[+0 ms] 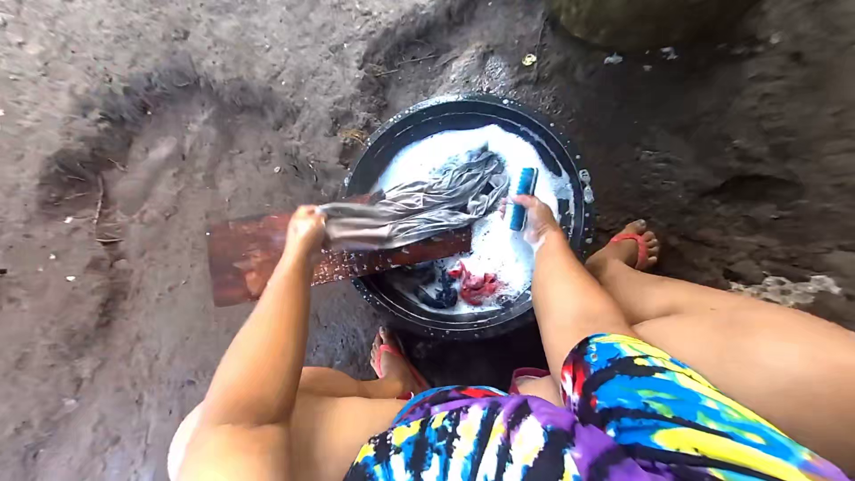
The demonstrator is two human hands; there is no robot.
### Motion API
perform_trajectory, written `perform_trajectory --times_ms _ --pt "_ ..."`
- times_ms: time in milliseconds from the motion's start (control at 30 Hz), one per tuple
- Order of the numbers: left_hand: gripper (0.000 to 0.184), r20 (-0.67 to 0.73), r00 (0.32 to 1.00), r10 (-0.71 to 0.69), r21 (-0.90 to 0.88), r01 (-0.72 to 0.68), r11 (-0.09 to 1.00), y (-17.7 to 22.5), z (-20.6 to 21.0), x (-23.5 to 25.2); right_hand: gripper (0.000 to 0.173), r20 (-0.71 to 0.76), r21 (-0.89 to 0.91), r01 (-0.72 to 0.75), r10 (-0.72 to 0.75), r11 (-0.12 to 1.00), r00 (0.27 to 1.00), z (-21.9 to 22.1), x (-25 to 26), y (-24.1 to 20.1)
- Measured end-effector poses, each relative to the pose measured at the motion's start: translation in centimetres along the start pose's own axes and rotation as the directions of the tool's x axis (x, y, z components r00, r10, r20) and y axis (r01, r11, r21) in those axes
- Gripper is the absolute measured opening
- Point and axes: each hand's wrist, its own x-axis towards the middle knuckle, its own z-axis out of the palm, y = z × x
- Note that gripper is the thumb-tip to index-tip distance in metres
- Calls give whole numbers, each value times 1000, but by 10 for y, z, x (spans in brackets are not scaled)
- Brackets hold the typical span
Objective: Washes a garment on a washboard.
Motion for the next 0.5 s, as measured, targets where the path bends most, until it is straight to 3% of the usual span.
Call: perform_trajectory --times_ms 67,133,167,233,300,333,367,400,467,500 --pt "36 5 999 -49 192 47 980 -37 -4 17 30 -221 97 52 -30 994 975 -9 2 37" --pt "42 56 996 -74 359 49 932 -46 -17 24 34 -237 126 -8 38 992 971 10 -17 50" --pt "42 107 991 -78 457 20 889 -43 -24 24 35 -159 138 -70 92 988 983 29 -25 53" --pt "37 243 969 -51 632 -118 766 -32 -35 26 32 150 108 -140 123 984 981 84 -26 62" --pt "33 370 929 11 714 -292 637 -29 -45 23 43 302 -123 31 7 992 953 165 -39 67" --pt "32 424 904 44 734 -372 569 -33 -49 22 56 340 -292 217 -111 931 934 207 -51 74" --pt "31 475 876 84 743 -450 496 -41 -52 22 66 415 -451 415 -226 790 881 244 -66 84" --pt "29 524 839 146 735 -533 419 -56 -55 23 75 528 -599 557 -238 575 815 269 -83 93" --pt "23 619 696 364 653 -714 253 -95 -62 30 73 697 -670 718 -174 188 696 290 -102 106" --pt "20 641 606 472 600 -779 185 -113 -67 36 69 723 -652 750 -204 111 659 283 -97 112"
